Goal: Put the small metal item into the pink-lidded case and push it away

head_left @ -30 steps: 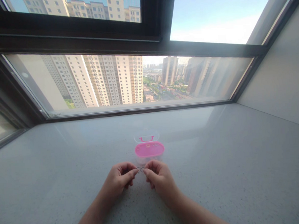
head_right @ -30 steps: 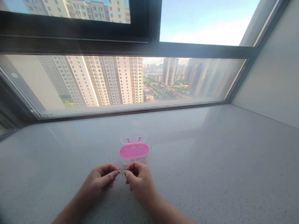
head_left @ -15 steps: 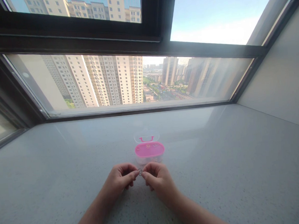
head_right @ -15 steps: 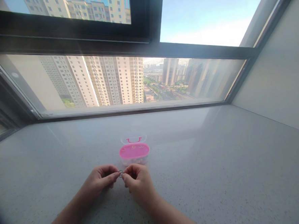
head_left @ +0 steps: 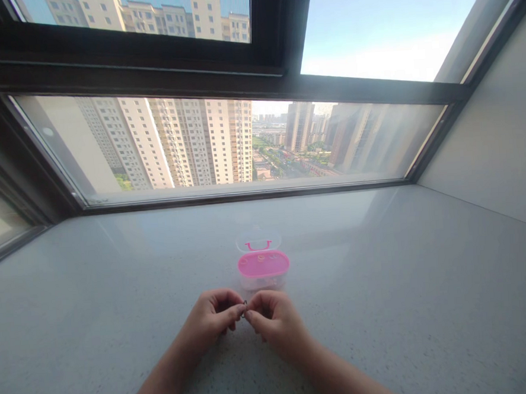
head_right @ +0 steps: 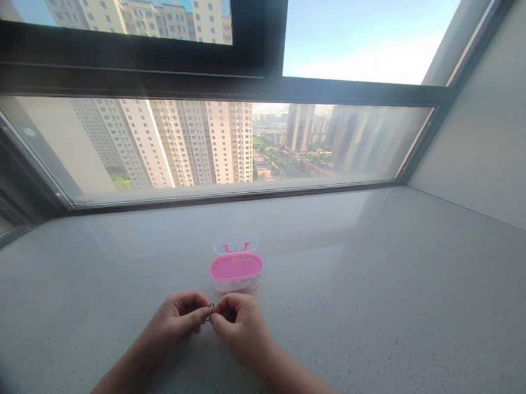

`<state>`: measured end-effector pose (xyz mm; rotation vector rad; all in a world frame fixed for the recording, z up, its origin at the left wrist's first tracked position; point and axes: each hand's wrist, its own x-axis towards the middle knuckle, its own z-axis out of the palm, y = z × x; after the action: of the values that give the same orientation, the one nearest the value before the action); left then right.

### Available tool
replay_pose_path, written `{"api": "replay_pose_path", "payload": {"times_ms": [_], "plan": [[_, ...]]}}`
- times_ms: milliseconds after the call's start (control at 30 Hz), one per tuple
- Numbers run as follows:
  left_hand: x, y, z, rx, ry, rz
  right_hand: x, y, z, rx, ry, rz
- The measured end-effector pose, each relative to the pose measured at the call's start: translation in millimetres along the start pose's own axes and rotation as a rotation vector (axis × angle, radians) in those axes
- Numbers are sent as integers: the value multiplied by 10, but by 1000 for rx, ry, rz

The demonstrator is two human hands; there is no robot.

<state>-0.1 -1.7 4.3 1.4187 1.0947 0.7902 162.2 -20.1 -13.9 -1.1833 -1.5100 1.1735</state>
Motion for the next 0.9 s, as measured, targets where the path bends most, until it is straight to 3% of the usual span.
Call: {"api": "replay_pose_path", "payload": {"times_ms": [367, 700, 900], "plan": [[-17, 28, 1, -10, -18, -1, 1, -38, 2, 49, 81, 72], [-14, 16, -3, -4, -31, 8, 6, -52, -4, 27, 67, 63], [-10, -19, -8, -10, -46, 29, 22, -36, -1, 69, -5, 38]]}}
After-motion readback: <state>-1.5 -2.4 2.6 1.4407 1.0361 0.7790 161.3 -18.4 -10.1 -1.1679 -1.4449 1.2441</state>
